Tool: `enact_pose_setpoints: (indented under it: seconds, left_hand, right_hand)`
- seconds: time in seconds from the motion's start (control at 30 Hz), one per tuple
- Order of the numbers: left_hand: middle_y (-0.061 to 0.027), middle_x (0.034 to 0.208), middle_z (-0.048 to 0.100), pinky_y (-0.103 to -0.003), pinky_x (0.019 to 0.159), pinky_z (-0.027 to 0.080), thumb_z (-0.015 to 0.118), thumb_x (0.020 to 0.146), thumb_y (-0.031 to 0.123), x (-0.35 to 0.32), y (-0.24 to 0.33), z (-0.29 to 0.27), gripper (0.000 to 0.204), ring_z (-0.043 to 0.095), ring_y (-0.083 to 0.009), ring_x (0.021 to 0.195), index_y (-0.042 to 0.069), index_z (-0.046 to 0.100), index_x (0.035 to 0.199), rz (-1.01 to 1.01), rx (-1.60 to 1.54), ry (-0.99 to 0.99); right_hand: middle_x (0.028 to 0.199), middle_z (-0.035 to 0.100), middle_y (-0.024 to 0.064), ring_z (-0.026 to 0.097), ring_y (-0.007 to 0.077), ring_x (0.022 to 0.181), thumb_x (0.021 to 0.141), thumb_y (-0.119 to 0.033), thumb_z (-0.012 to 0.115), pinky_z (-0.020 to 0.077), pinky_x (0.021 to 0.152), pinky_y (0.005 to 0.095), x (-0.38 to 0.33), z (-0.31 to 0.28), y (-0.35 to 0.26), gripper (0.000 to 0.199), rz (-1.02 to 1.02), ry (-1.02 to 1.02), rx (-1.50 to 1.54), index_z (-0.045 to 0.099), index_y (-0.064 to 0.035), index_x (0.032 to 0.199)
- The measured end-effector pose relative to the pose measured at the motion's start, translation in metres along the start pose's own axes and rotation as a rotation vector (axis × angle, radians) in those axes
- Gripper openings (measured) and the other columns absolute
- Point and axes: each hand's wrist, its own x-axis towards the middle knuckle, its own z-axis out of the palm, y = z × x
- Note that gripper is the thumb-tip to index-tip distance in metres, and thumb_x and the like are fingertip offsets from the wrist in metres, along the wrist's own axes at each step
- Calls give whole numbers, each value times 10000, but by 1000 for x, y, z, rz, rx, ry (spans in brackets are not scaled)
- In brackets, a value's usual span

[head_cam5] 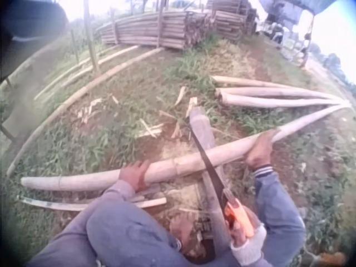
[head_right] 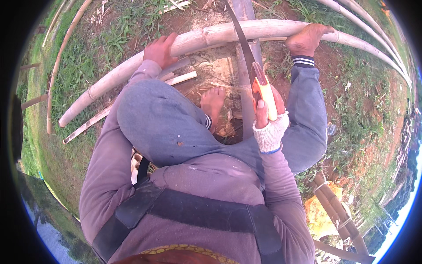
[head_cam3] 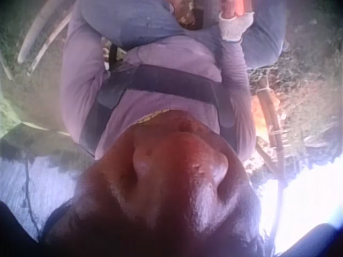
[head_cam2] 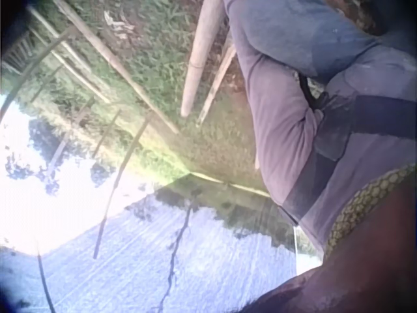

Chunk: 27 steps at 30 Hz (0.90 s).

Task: The person sits on the ground and uses a hand saw to cut long bamboo poles into shorter sections. They hold the bamboo with their left hand and saw with their right hand, placing cut pieces aside on the ground.

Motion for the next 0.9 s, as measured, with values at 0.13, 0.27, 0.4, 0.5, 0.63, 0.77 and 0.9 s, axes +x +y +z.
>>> enact_pose_setpoints:
  seconds: [0.13,0.27,0.4,0.5,0.63,0.77,0.9]
  left_hand:
    - [-111,1328,678,-524,1021,558,892,756,387,7,7,10,817,690,-372,1215,254,509,1466,21,-14,18]
    - [-106,1357,666,-511,1057,542,907,747,388,21,27,0,867,675,-362,1248,259,493,1497,62,-46,-26]
    - [-108,1367,665,-513,1057,543,905,750,379,14,17,-1,862,675,-363,1252,260,493,1498,39,-32,-12]
    - [-110,1373,663,-519,1052,546,902,754,376,25,19,0,852,678,-369,1247,259,496,1494,62,-45,33]
    - [-112,1395,654,-526,1058,544,892,765,398,9,9,1,846,670,-376,1261,260,494,1499,8,-23,-54]
    - [-116,1410,649,-527,1073,537,880,778,420,23,26,3,850,663,-384,1271,272,481,1514,60,-40,-28]
    - [-119,1419,647,-533,1091,526,879,782,423,20,19,0,863,658,-392,1283,281,468,1528,62,-61,-46]
  right_hand:
    - [1209,726,148,701,179,1040,1066,-318,656,564,914,319,-42,-32,12,523,17,-17,-112,594,58,1424]
    - [1095,765,123,710,139,905,1056,-181,672,579,811,295,64,29,1,381,16,56,-48,652,50,1359]
    - [1080,766,125,706,134,911,1050,-187,679,568,803,287,89,44,9,343,-27,43,-82,693,30,1315]
    - [1104,761,124,704,133,869,1059,-247,666,565,780,288,28,8,-3,440,-204,89,-167,639,41,1391]
    - [1094,756,116,632,84,681,1046,-439,652,529,661,251,-61,-42,-3,634,178,-7,-52,589,51,1444]
    - [1090,772,138,729,177,936,1052,-302,676,583,852,325,21,5,11,496,-22,48,-90,626,50,1398]
    - [1074,776,143,715,171,982,1040,-209,702,573,861,338,110,52,21,373,-42,45,-42,688,33,1324]
